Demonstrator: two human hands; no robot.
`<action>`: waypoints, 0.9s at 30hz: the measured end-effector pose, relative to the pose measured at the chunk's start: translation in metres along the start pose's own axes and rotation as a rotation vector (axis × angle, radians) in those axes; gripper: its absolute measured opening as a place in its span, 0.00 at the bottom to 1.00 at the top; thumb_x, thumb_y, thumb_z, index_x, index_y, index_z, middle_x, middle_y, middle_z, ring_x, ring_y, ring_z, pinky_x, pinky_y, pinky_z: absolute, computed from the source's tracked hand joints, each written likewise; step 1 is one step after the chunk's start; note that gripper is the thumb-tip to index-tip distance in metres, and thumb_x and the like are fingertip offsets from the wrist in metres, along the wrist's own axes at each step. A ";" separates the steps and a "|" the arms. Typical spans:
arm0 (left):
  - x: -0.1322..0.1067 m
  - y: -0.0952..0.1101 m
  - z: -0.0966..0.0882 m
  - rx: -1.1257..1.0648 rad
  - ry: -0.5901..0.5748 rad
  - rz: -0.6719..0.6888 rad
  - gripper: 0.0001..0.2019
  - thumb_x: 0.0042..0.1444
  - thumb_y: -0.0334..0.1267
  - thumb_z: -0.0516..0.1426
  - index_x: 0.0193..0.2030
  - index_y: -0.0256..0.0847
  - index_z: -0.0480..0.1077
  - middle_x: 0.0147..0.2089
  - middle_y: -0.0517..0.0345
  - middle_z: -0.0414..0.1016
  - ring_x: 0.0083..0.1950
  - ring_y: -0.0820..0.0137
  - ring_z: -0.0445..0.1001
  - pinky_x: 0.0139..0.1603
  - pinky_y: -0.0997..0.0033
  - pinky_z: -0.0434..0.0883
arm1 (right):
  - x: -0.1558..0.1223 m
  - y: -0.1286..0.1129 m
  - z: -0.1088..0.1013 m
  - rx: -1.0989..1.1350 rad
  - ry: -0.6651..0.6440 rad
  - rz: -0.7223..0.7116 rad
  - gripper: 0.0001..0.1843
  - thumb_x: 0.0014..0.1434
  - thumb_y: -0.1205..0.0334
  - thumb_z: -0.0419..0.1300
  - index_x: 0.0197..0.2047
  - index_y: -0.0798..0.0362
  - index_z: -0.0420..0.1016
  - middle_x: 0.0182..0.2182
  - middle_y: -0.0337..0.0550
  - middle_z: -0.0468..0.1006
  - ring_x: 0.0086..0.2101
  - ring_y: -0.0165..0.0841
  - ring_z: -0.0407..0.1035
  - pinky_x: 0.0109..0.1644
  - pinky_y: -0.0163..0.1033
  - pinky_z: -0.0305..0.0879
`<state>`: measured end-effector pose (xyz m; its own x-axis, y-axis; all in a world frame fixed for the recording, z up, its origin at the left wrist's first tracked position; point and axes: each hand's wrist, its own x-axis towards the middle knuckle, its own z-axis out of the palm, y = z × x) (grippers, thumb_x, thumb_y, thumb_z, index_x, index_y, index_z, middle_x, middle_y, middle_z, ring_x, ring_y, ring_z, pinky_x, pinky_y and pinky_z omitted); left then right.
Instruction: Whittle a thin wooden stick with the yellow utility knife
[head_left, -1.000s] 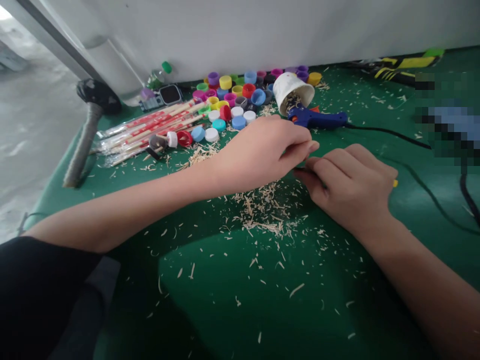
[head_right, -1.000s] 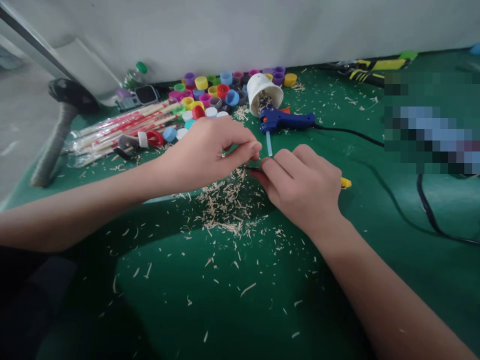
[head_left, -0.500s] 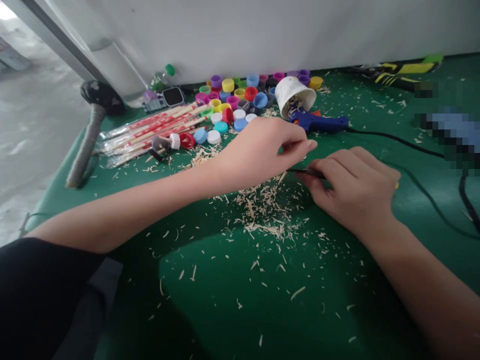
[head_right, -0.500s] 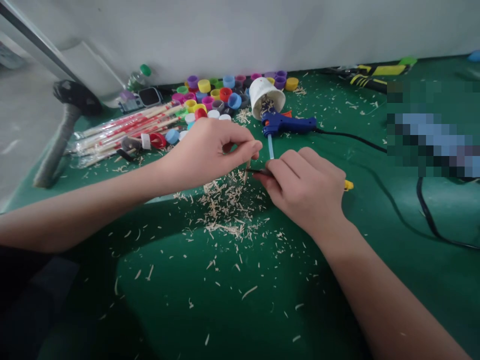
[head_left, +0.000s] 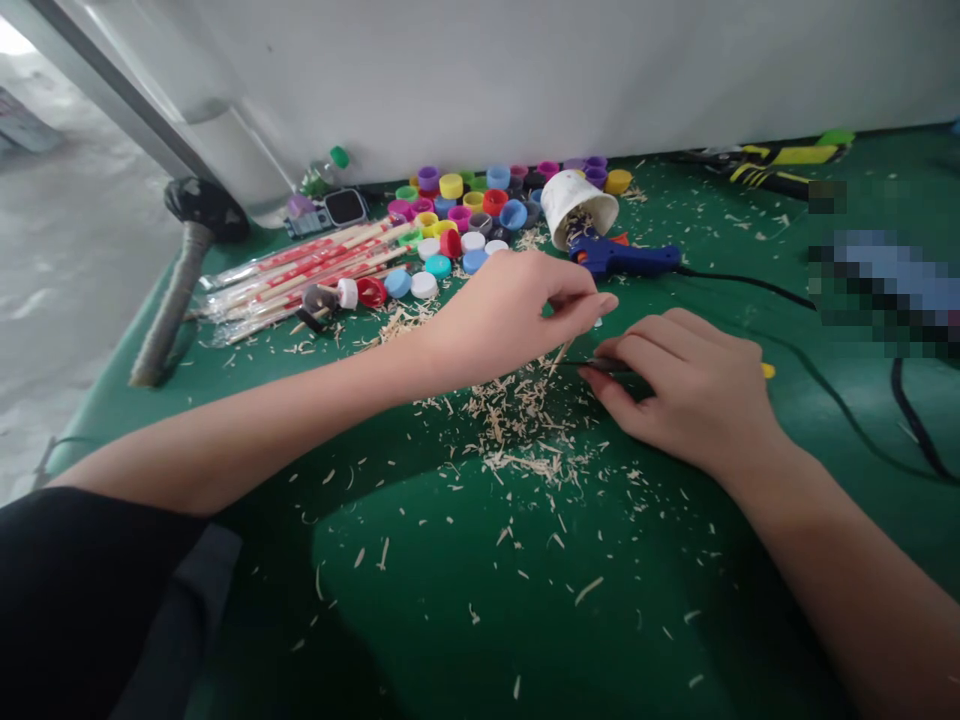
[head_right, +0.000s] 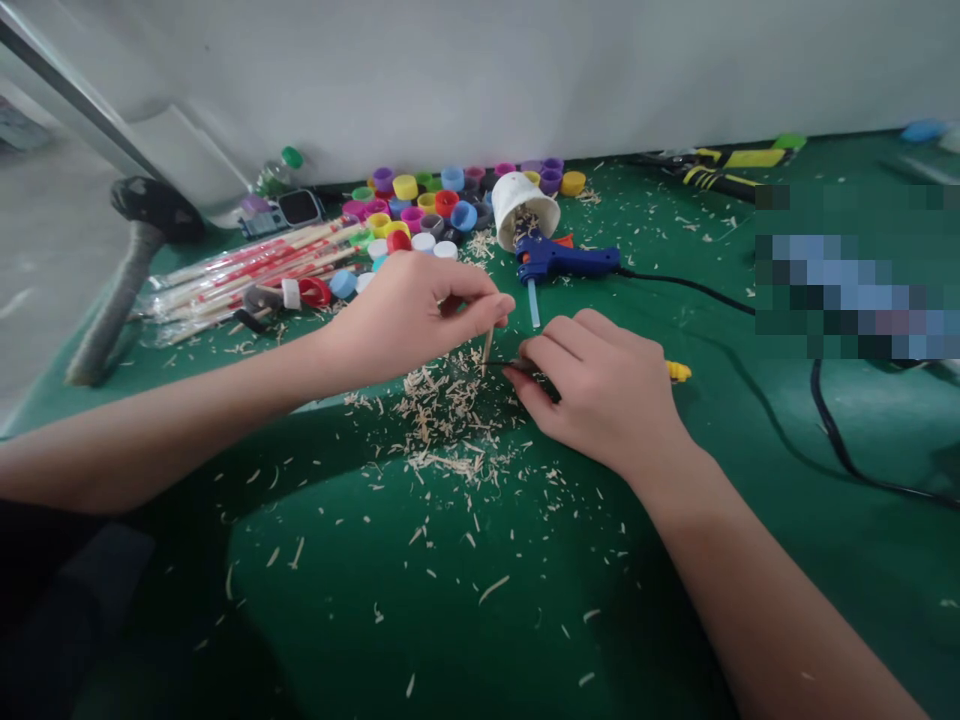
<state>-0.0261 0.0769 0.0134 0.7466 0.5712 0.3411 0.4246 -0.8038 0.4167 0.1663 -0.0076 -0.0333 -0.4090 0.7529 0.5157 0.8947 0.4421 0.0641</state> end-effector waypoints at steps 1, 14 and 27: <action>0.000 0.000 0.000 0.001 0.000 0.002 0.18 0.64 0.42 0.47 0.28 0.40 0.72 0.23 0.60 0.71 0.23 0.77 0.63 0.27 0.72 0.60 | 0.000 0.000 0.000 0.006 -0.004 0.004 0.08 0.59 0.59 0.57 0.33 0.52 0.74 0.28 0.42 0.76 0.32 0.34 0.66 0.30 0.39 0.53; 0.001 -0.001 0.001 0.069 0.010 0.046 0.19 0.64 0.42 0.48 0.23 0.39 0.65 0.21 0.61 0.67 0.26 0.76 0.64 0.29 0.73 0.59 | 0.000 -0.004 -0.002 -0.026 0.052 0.056 0.06 0.60 0.60 0.57 0.34 0.50 0.74 0.30 0.43 0.77 0.32 0.36 0.65 0.30 0.40 0.56; 0.002 0.003 -0.001 0.127 -0.027 0.083 0.20 0.64 0.40 0.47 0.22 0.38 0.65 0.22 0.60 0.68 0.28 0.74 0.65 0.28 0.71 0.55 | 0.011 -0.006 -0.007 0.065 0.068 0.076 0.08 0.60 0.60 0.58 0.29 0.50 0.72 0.28 0.43 0.78 0.29 0.35 0.66 0.30 0.41 0.58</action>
<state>-0.0241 0.0760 0.0165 0.7944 0.4988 0.3467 0.4210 -0.8635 0.2777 0.1572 -0.0053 -0.0220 -0.3255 0.7517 0.5736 0.9082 0.4174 -0.0316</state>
